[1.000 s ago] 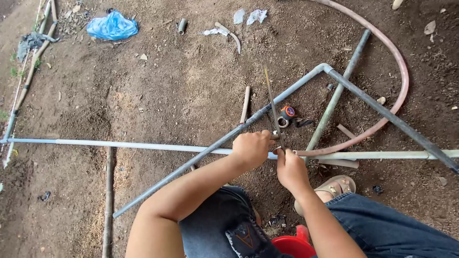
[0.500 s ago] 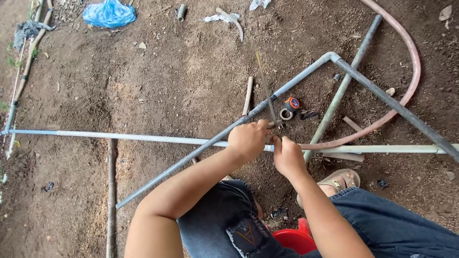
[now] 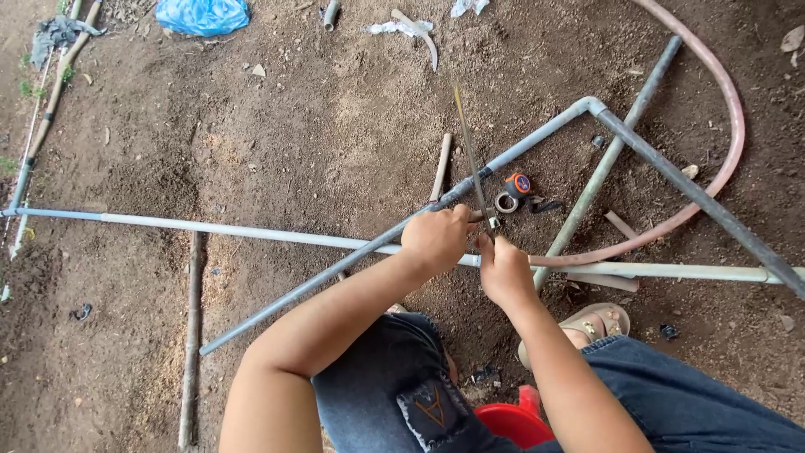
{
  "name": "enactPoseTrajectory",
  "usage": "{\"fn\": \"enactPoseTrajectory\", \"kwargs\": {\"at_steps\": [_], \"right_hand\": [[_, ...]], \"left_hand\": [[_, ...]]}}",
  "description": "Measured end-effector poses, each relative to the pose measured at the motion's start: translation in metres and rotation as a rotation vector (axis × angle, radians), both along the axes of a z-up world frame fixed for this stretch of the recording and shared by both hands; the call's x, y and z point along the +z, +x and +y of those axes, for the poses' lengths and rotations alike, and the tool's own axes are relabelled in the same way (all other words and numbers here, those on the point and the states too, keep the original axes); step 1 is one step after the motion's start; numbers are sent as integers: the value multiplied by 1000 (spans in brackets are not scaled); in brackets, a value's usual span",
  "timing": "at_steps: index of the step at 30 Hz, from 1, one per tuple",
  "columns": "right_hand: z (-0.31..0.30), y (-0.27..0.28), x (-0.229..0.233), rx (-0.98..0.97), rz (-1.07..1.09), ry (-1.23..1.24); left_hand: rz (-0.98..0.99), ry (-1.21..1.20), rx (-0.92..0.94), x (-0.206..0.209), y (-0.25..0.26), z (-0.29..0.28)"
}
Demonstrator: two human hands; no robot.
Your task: The person measures a metal pipe with a tape measure, then uses a hacksaw to cut the pipe. After cutting, they insert the pipe into a fitting and connect it to a larger metal frame structure on the ground.
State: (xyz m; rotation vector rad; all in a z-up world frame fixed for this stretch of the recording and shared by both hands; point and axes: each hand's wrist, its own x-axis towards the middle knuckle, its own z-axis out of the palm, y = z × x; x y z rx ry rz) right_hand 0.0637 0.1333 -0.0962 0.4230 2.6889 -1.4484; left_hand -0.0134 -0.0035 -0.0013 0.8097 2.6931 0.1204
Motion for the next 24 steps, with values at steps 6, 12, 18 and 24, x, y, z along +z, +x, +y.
{"fn": "enactPoseTrajectory", "kwargs": {"at_steps": [6, 12, 18, 24], "right_hand": [[5, 0, 22, 45, 13, -71], [15, 2, 19, 30, 78, -8], [8, 10, 28, 55, 78, 103], [9, 8, 10, 80, 134, 325]], "left_hand": [[32, -18, -2, 4, 3, 2], [48, 21, 8, 4, 0, 2], [81, 11, -4, 1, 1, -1], [166, 36, -9, -7, 0, -1]]}}
